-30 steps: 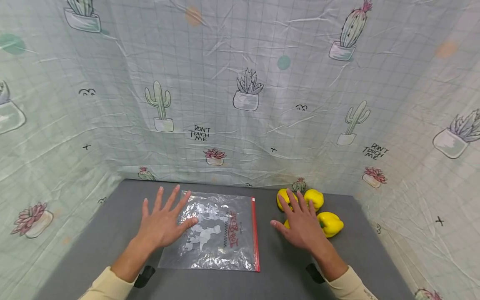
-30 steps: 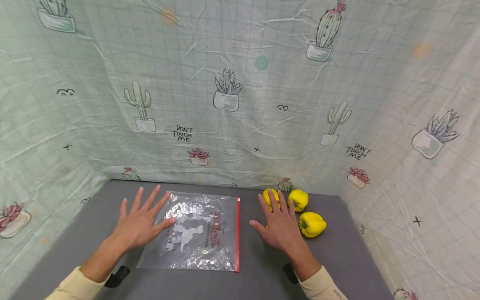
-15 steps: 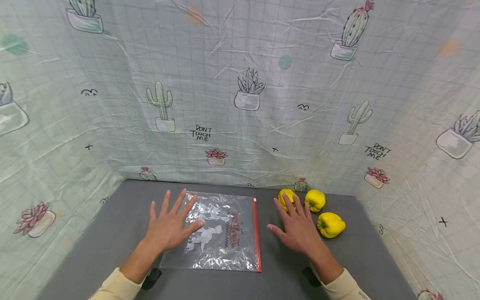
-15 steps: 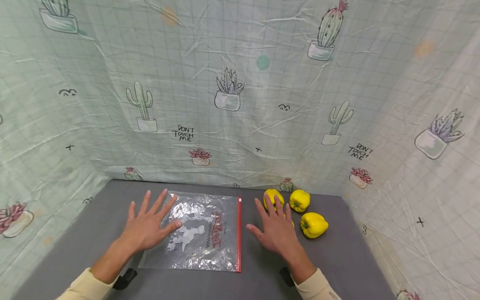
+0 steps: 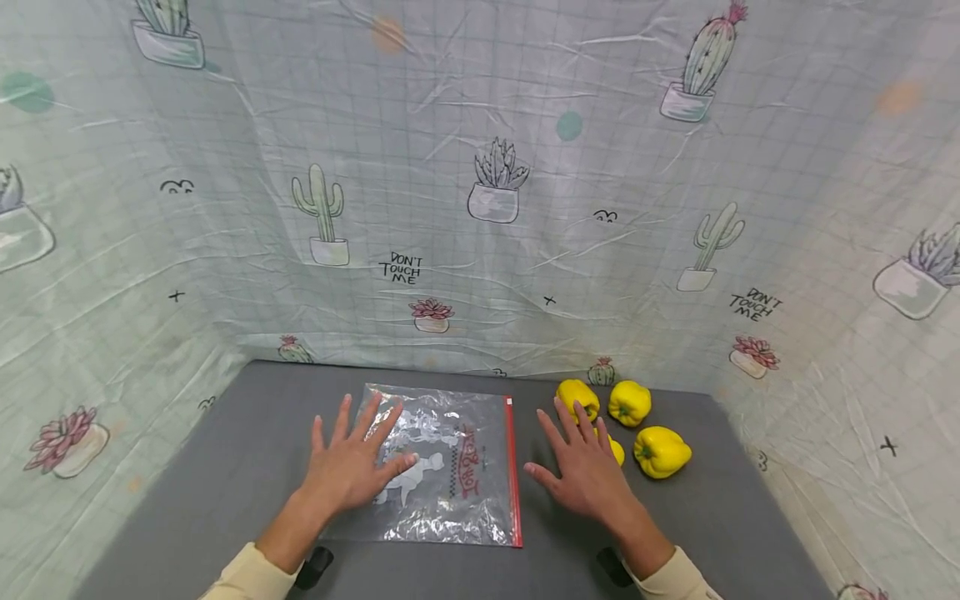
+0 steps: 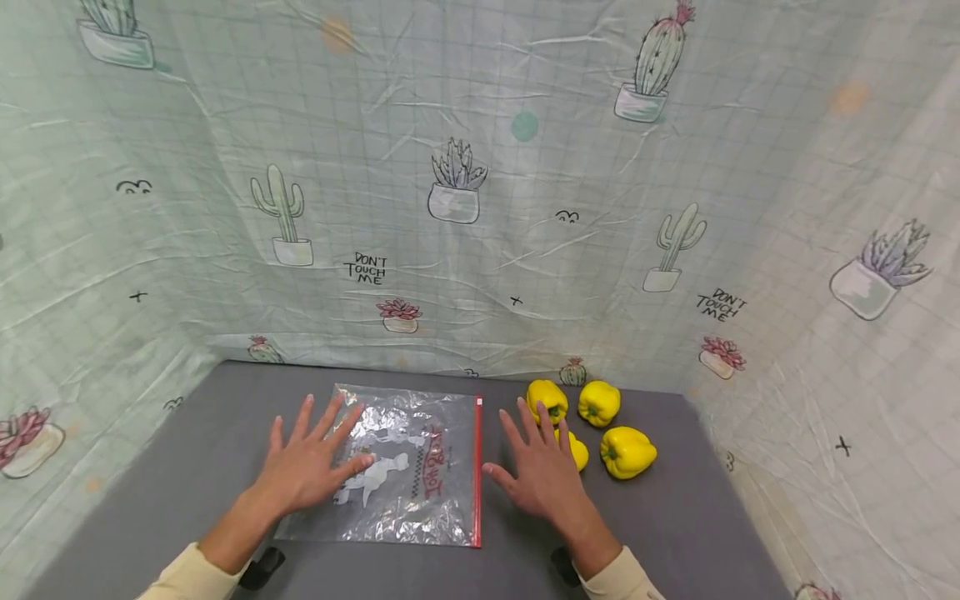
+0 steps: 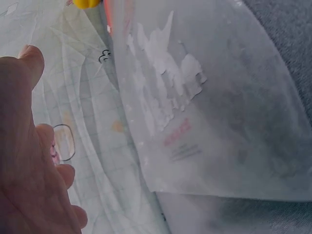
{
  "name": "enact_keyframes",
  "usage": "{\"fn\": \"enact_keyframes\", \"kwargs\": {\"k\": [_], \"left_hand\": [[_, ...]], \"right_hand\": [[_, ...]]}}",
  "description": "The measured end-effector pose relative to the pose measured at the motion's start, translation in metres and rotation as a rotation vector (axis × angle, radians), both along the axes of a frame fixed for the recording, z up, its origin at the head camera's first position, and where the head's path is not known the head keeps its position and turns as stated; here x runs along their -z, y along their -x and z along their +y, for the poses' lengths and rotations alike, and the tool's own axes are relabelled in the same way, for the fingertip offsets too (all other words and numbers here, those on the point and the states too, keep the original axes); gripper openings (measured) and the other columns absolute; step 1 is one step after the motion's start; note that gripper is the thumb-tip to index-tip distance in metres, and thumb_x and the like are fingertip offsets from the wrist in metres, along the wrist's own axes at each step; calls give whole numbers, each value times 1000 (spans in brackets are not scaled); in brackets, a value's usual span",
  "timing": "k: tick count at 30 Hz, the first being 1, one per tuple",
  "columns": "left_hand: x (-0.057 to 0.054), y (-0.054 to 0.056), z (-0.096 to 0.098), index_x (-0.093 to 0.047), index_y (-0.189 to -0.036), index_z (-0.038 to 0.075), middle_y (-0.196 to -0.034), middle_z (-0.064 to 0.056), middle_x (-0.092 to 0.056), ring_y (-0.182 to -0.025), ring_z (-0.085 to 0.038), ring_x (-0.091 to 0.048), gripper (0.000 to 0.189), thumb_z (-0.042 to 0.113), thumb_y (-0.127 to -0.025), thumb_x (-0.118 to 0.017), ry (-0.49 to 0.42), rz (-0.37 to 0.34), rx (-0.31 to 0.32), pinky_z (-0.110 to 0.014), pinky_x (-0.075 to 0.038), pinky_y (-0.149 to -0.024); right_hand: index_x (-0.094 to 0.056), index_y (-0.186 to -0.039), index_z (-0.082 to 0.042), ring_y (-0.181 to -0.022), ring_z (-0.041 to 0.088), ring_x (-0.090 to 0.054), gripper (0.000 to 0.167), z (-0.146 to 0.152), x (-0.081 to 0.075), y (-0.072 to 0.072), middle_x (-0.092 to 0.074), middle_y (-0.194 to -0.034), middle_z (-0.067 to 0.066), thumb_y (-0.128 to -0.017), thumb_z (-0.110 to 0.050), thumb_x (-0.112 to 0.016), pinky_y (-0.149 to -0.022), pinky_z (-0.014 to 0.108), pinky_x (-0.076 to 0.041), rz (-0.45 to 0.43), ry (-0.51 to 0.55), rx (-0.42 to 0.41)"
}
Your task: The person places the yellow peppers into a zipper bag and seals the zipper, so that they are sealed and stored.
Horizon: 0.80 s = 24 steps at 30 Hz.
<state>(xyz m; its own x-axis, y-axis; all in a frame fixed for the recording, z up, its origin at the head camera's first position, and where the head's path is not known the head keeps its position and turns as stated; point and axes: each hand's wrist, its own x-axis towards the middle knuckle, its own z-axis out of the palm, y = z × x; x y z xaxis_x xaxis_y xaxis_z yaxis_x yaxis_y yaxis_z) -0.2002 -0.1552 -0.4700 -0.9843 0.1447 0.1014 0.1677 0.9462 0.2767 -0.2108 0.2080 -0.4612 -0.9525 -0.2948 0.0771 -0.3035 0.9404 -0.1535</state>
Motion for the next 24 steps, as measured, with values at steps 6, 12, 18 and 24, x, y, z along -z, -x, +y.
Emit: {"fn": "enact_keyframes", "kwargs": {"k": [6, 12, 18, 24], "left_hand": [[11, 2, 5, -26, -166, 34, -177, -7, -18, -162, -49, -3, 87, 77, -94, -49, 9, -28, 10, -83, -3, -118], [20, 2, 15, -30, -165, 33, -176, -7, -20, -162, -50, -5, 85, 75, -94, -52, -13, -54, 25, -82, -3, -119], [29, 3, 24, -33, -164, 33, -175, -7, -24, -161, -50, -10, 82, 71, -95, -54, 6, -30, 39, -81, -5, -120], [32, 4, 31, -30, -164, 36, -176, -4, -22, -162, -48, -9, 84, 76, -94, -52, 27, -49, 50, -80, -7, -121]], "right_hand": [[-34, -165, -21, -163, 43, -13, 85, -5, 8, -1, -20, -176, 12, -95, -61, -63, -127, 70, -14, 0, 16, -7], [-36, -164, -20, -163, 43, -14, 83, -9, 15, -3, -22, -175, 12, -96, -59, -64, -127, 68, -16, 0, 34, -38], [-35, -164, -20, -163, 43, -15, 83, -13, 22, -5, -22, -175, 12, -96, -59, -64, -128, 66, -18, -12, 41, -45], [-35, -164, -20, -163, 42, -14, 83, -15, 25, -6, -21, -175, 13, -97, -59, -62, -128, 66, -20, -14, 41, -62]]}}
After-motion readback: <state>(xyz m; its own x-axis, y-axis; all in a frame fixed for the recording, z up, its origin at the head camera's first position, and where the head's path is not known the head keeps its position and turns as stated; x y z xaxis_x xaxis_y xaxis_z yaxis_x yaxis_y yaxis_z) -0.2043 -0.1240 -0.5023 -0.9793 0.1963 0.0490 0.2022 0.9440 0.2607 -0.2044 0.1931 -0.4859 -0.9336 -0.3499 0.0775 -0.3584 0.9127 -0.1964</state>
